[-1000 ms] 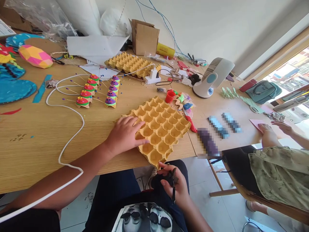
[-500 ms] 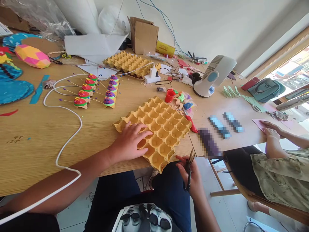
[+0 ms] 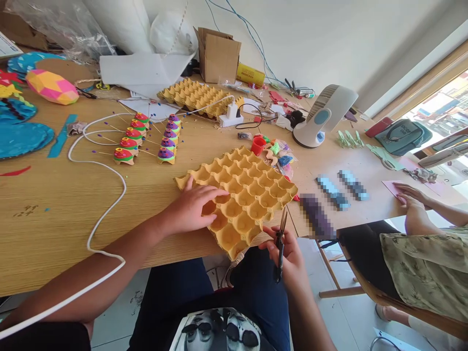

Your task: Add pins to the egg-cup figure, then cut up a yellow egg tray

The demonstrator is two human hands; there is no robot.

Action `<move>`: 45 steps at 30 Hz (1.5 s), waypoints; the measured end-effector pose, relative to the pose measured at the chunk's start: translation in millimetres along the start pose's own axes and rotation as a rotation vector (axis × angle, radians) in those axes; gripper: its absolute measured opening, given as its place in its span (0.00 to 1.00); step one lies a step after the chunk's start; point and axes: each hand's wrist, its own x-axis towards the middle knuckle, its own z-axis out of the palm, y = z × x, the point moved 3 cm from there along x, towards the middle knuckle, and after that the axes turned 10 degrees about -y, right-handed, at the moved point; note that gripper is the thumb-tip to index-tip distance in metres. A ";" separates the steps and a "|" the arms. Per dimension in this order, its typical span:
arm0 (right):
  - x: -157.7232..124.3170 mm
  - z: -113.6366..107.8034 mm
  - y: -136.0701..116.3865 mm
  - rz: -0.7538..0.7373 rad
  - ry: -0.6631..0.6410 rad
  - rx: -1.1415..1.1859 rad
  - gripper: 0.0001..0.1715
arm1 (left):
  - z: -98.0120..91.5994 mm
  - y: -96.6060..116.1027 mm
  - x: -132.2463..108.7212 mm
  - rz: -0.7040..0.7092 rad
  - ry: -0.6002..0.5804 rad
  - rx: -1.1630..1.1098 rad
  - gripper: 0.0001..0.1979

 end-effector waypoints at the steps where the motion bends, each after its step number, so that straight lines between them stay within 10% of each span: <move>1: -2.9 3.1 0.9 -0.005 -0.013 -0.001 0.27 | -1.6 -2.0 0.4 -0.006 -0.013 -0.017 0.25; 16: -23.4 42.9 48.2 -0.040 -0.287 0.029 0.29 | -3.8 -14.3 7.3 0.047 -0.048 0.129 0.14; 25: -34.9 22.7 51.4 -0.026 -0.290 -0.154 0.21 | -0.4 -26.9 11.4 0.050 0.034 0.078 0.14; 34: -43.0 38.8 93.6 0.031 -0.327 -0.132 0.21 | 3.6 -32.2 14.8 0.014 0.070 -0.005 0.11; 45: -37.3 52.4 86.0 0.102 -0.315 -0.023 0.23 | 6.7 -33.0 16.0 0.025 0.123 -0.035 0.12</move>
